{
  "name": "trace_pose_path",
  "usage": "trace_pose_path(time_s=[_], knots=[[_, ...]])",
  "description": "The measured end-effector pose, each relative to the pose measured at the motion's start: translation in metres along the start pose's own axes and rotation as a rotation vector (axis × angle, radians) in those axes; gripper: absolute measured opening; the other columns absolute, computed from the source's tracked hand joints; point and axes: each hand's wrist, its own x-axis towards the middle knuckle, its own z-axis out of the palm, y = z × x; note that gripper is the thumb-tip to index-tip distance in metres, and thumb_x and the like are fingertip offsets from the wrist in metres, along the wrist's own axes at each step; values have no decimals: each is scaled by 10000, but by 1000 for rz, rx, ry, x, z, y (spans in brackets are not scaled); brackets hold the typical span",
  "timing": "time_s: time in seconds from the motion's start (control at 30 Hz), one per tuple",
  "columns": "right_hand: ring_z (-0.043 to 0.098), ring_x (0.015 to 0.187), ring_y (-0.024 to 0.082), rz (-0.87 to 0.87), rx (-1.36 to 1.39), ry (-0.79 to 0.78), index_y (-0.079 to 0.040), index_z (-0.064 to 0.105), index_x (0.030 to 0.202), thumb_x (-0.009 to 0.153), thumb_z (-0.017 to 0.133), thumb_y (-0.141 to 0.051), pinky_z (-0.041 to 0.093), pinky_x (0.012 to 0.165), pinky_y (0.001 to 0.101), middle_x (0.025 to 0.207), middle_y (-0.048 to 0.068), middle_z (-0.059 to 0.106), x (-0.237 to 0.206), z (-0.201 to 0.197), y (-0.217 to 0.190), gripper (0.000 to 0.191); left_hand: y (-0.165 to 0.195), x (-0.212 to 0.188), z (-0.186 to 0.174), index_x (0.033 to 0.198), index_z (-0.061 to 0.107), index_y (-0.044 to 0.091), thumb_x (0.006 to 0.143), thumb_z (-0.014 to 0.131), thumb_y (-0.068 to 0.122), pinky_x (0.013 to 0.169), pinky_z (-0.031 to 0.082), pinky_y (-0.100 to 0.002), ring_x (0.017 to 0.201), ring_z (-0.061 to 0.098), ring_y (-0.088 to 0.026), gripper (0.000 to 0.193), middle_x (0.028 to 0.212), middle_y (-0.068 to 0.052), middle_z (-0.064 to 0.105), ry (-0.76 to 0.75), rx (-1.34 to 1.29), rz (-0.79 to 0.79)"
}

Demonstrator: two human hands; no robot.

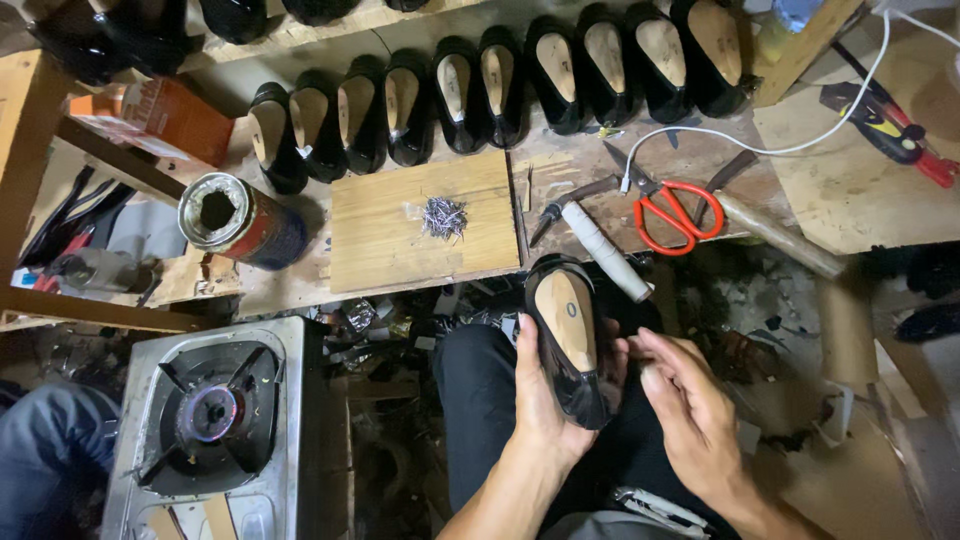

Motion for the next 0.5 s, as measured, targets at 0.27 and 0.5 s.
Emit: trace_pose_path(time_s=[0.27, 0.5], knots=[[524, 1398, 362, -322, -99, -70, 92, 433, 1471, 941, 661, -392, 408, 1158, 421, 1497, 244, 517, -6, 5, -49, 753, -5, -14, 8, 1240, 653, 78, 929, 507, 699, 894, 574, -389, 987, 696, -253, 709, 1091, -126, 711, -69, 129, 36], [529, 1405, 374, -376, -144, -82, 77, 462, 1446, 907, 697, -348, 414, 1167, 429, 1498, 259, 512, -7, 7, -51, 726, -1, -11, 1, 1276, 631, 68, 993, 485, 681, 937, 535, -394, 1035, 668, -242, 690, 1116, -118, 697, -206, 224, 92]])
